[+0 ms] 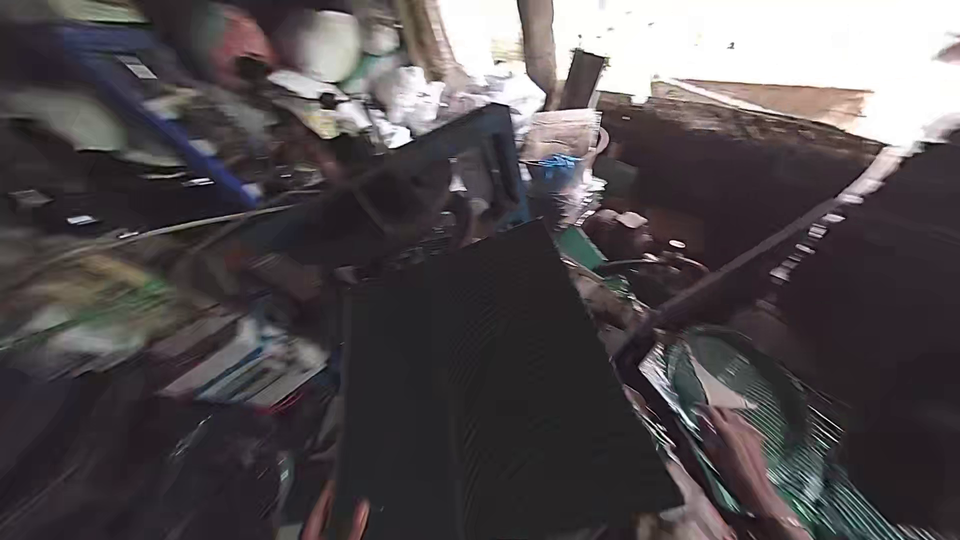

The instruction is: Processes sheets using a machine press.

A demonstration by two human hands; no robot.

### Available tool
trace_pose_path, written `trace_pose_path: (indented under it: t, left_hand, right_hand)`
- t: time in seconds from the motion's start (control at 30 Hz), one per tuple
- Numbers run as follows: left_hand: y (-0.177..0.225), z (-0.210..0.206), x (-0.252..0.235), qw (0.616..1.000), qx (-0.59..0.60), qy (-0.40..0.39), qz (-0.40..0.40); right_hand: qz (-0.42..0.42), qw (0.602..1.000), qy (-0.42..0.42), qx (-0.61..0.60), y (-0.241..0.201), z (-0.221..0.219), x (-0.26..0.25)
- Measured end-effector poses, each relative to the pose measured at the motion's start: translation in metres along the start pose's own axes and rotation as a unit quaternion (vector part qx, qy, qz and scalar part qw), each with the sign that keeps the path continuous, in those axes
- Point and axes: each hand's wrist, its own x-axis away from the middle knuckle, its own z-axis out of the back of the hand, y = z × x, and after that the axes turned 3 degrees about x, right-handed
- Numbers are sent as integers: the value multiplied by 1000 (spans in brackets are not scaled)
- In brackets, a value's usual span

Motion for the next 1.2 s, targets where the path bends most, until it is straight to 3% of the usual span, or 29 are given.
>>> trace_pose_path:
  t: [0.13, 0.3, 0.43, 0.67, 0.97, 1.1, 1.2]
  left_hand:
    - [18, -23, -106, 996, -26, 75, 44]
    - [-4, -51, -273, 989, -95, 95, 55]
    - [-2, -73, -324, 981, -161, 75, 80]
    - [-5, -60, -313, 983, -151, 83, 67]
    - [4, -55, -302, 983, -124, 104, 84]
    - [-19, -58, -227, 981, -94, 164, 35]
    - [-93, -74, -137, 968, -242, 22, -57]
  right_hand:
    - [39, 992, 110, -48, -41, 33, -37]
    - [99, 976, 175, -84, -83, 69, -67]
    - [143, 954, 228, -129, -119, 80, -81]
    - [186, 920, 297, -177, -172, 94, -135]
    - [143, 961, 186, -150, -211, 103, -220]
    - [98, 980, 164, -60, -238, 80, -260]
    - [76, 991, 108, 28, -259, 69, -273]
